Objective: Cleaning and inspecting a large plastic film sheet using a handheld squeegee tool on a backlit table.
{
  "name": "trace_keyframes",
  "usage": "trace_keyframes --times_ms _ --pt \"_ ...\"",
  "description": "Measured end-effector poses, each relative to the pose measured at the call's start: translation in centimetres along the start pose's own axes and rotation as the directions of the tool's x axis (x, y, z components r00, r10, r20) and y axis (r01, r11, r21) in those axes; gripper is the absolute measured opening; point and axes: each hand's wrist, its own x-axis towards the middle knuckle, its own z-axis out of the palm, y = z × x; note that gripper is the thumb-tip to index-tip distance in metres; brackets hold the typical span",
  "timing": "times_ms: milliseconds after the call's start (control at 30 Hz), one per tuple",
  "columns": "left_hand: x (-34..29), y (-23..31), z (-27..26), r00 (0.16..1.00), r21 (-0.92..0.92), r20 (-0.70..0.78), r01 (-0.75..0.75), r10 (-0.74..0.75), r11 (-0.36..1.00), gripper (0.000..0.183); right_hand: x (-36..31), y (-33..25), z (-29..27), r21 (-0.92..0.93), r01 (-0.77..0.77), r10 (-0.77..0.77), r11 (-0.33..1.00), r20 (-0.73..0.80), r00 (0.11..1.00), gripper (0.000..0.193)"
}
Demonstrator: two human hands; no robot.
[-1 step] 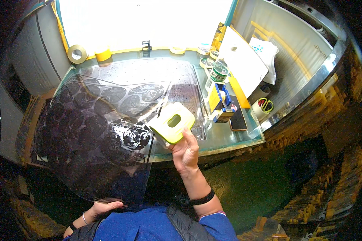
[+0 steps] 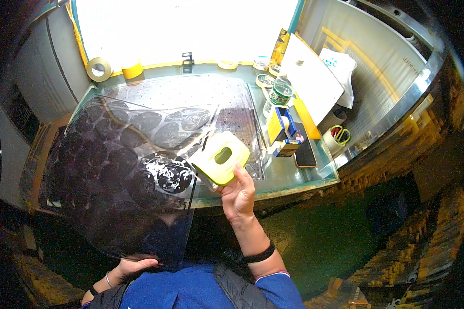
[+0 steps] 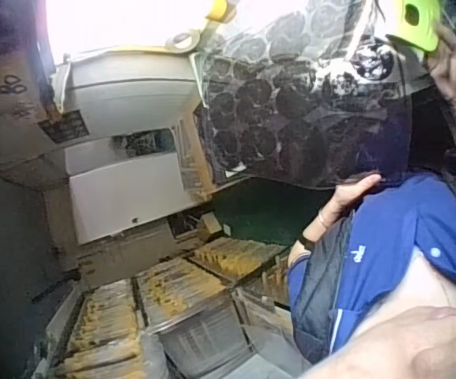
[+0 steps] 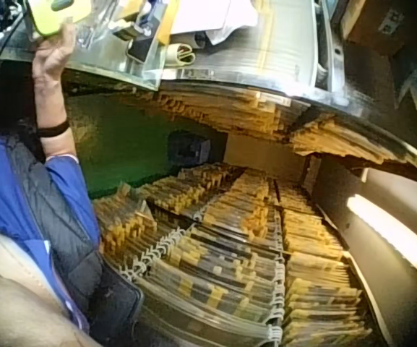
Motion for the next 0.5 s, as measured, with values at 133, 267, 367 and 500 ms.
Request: trace_keyframes --times_ms 133,267,367,500 --pt "0.2 -0.7 -0.1 1.000 -0.042 -0.018 -0.004 0.003 0.999 0.019 0.5 -0.2 -0.8 -0.128 0.003 -0.010 0.992 -0.058 0.998 0.043" --pt "0.4 -0.9 0.1 0.996 -0.179 -0.055 -0.074 0.065 0.981 0.015 0.1 -1.2 0.6 -0.079 0.015 -0.020 0.997 -0.055 0.998 0.048" --pt "0.8 -0.9 0.3 0.986 -0.368 -0.100 -0.163 0.136 0.915 0.011 -0.5 -2.4 -0.1 -0.105 0.076 -0.091 0.992 -0.150 0.985 0.054" --pt "1.6 3.0 0.3 0.942 -0.367 -0.182 -0.330 0.280 0.870 0.019 -2.6 -4.3 -1.1 -0.091 0.036 -0.051 0.995 -0.173 0.984 0.058"
